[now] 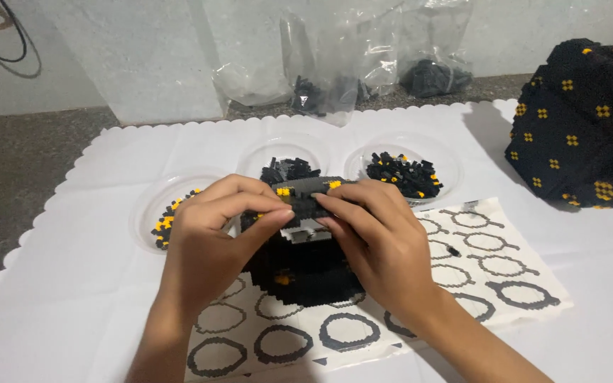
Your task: Assembling a 3D structure using small interlocking plastic blocks and a small mallet to secure the upper structure.
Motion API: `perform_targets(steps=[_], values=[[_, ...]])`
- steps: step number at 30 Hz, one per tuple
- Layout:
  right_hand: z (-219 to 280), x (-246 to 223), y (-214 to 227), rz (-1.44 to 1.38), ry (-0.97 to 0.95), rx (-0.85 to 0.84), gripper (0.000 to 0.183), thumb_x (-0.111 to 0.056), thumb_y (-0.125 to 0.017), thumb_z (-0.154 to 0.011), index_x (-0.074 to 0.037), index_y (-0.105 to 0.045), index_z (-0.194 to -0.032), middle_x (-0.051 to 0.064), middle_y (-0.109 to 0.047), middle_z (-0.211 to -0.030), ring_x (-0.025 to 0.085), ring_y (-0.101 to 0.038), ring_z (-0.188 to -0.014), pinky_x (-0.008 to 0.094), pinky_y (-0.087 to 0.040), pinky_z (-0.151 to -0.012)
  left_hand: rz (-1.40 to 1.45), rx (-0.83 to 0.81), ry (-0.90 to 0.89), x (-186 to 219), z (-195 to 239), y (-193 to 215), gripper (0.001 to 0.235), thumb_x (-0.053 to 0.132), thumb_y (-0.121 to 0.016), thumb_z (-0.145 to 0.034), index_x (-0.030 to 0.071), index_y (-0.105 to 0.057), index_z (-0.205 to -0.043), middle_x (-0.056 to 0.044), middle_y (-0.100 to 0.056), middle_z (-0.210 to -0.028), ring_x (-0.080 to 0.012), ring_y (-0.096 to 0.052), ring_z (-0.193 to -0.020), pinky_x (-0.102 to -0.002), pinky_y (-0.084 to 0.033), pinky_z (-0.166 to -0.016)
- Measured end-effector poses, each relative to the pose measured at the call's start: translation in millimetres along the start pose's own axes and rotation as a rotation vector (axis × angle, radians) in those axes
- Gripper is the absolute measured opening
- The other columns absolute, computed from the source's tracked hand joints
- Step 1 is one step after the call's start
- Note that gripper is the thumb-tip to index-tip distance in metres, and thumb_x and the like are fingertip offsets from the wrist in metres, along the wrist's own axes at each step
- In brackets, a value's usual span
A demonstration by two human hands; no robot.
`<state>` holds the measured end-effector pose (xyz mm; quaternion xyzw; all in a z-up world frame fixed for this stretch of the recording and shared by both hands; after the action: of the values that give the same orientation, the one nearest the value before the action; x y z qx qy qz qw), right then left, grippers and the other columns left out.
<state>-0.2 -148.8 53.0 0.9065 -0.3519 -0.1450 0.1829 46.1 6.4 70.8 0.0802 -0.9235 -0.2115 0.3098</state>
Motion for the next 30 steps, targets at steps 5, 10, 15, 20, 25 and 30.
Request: perform_targets(steps=[5, 10, 15, 20, 25, 30], values=[[0, 3, 0, -0.014, -0.034, 0.001, 0.017, -0.009, -0.061, -0.091, -0.001, -0.062, -0.106, 0.012, -0.064, -0.102, 0.028, -0.06, -0.091, 0.038, -0.046, -0.087, -0.023, 0.003, -0.004, 0, 1, -1, 0.006, 0.01, -0.069, -0.082, 0.005, -0.071, -0.079, -0.005, -0.067, -0.082, -0.0137, -0.064, -0.078, -0.024, -0.051, -0.074], [-1, 5, -1, -0.058, -0.047, -0.027, 0.021, -0.008, -0.061, -0.092, -0.003, -0.061, -0.112, 0.008, -0.066, -0.104, 0.025, -0.058, -0.091, 0.037, -0.046, -0.09, -0.026, -0.003, 0.021, -2, 1, -1, 0.007, 0.012, -0.068, -0.082, 0.006, -0.071, -0.078, -0.004, -0.068, -0.083, -0.0132, -0.064, -0.079, -0.024, -0.051, -0.075], [-3, 5, 0, -0.102, -0.053, -0.02, 0.021, -0.005, -0.06, -0.092, -0.002, -0.061, -0.112, 0.01, -0.069, -0.101, 0.027, -0.055, -0.089, 0.034, -0.047, -0.084, 0.021, -0.082, 0.196, -23, 4, 6, 0.012, 0.009, -0.063, -0.084, 0.008, -0.074, -0.089, -0.006, -0.073, -0.096, -0.0149, -0.068, -0.09, -0.024, -0.053, -0.087], [0, 11, -3, -0.105, -0.073, 0.006, 0.022, -0.003, -0.067, -0.087, -0.004, -0.064, -0.109, 0.006, -0.07, -0.096, 0.023, -0.057, -0.087, 0.031, -0.048, -0.083, -0.375, -0.127, 0.667, -62, 73, 40, 0.031, 0.037, -0.054, -0.084, 0.018, -0.074, -0.099, 0.006, -0.074, -0.105, -0.012, -0.068, -0.096, -0.029, -0.051, -0.085], [0, 13, -3, -0.064, -0.079, 0.004, 0.027, 0.0, -0.073, -0.081, -0.003, -0.065, -0.107, 0.006, -0.07, -0.093, 0.024, -0.057, -0.085, 0.031, -0.049, -0.08, -0.818, -0.351, 0.804, -131, 181, 47, 0.041, 0.056, -0.059, -0.075, 0.037, -0.063, -0.112, 0.019, -0.061, -0.121, -0.0089, -0.054, -0.115, -0.031, -0.045, -0.099], [3, 19, -3, -0.085, -0.098, 0.041, 0.033, 0.001, -0.072, -0.083, -0.003, -0.061, -0.114, 0.006, -0.07, -0.095, 0.023, -0.055, -0.086, 0.031, -0.048, -0.082, -0.935, 0.009, 0.361, -134, 227, 54, 0.03, 0.032, -0.059, -0.083, 0.03, -0.064, -0.113, 0.01, -0.064, -0.104, -0.0223, -0.058, -0.075, -0.031, -0.051, -0.072]])
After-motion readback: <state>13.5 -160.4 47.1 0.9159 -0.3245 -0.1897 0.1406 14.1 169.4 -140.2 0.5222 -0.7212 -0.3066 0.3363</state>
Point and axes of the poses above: each hand's wrist, its own z-axis away from the middle knuckle, its own y-axis out of the back of the hand, x = y × z, the point moved 6 cm from there along -z, towards the middle knuckle
